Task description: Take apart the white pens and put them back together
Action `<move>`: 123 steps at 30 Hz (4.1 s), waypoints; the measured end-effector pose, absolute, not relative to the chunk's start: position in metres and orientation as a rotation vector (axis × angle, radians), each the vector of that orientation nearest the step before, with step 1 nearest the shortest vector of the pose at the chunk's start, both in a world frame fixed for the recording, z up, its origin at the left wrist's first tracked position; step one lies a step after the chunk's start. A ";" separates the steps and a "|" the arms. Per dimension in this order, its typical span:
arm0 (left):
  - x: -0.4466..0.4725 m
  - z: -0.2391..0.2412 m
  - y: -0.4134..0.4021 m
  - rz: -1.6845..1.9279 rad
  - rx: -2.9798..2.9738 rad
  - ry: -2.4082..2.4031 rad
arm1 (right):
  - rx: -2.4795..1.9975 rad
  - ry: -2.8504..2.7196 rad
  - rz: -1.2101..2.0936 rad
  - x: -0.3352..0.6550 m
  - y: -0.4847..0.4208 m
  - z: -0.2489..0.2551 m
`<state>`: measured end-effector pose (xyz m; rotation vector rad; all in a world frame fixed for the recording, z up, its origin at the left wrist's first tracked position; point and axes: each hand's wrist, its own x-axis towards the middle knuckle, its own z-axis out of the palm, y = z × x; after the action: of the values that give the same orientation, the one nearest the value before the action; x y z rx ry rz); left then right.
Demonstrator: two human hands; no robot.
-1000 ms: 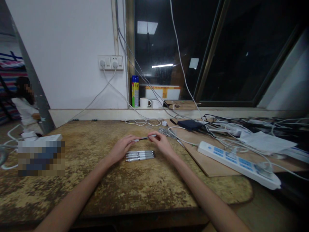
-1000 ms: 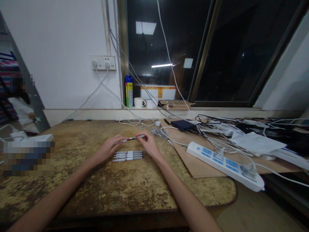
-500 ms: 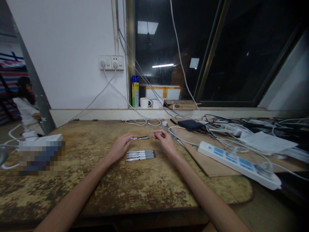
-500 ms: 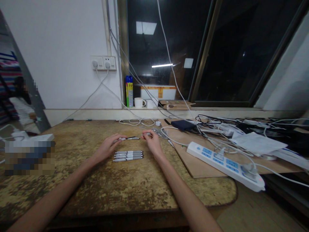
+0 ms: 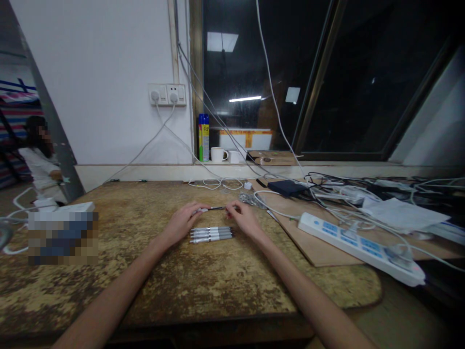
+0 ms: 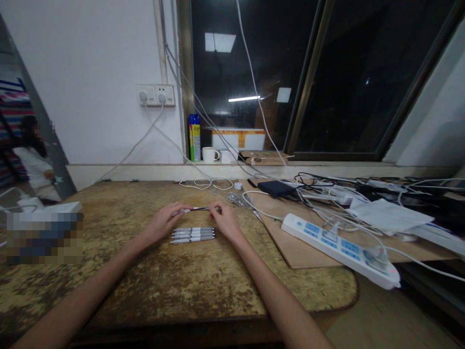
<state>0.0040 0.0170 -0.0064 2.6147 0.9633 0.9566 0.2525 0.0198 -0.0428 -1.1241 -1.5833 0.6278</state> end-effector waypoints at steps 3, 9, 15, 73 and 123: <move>0.005 -0.005 0.015 0.939 2.618 0.929 | -1.072 -1.585 0.697 0.250 0.019 -0.043; 0.009 -0.003 0.012 1.032 2.503 0.895 | -0.936 -1.451 0.981 0.251 0.018 -0.036; 0.005 -0.001 0.017 1.151 2.361 1.019 | -0.923 -1.224 0.935 0.261 0.020 -0.032; 0.000 -0.014 0.022 1.025 2.477 1.043 | -0.902 -1.183 0.766 0.263 0.012 -0.017; 0.010 0.001 0.012 1.118 2.178 0.946 | -0.968 -1.646 0.603 0.244 -0.001 -0.020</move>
<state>0.0099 0.0123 0.0013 2.1779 0.9460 1.1184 0.2445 -0.0013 -0.0201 -0.9679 -1.6457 0.6032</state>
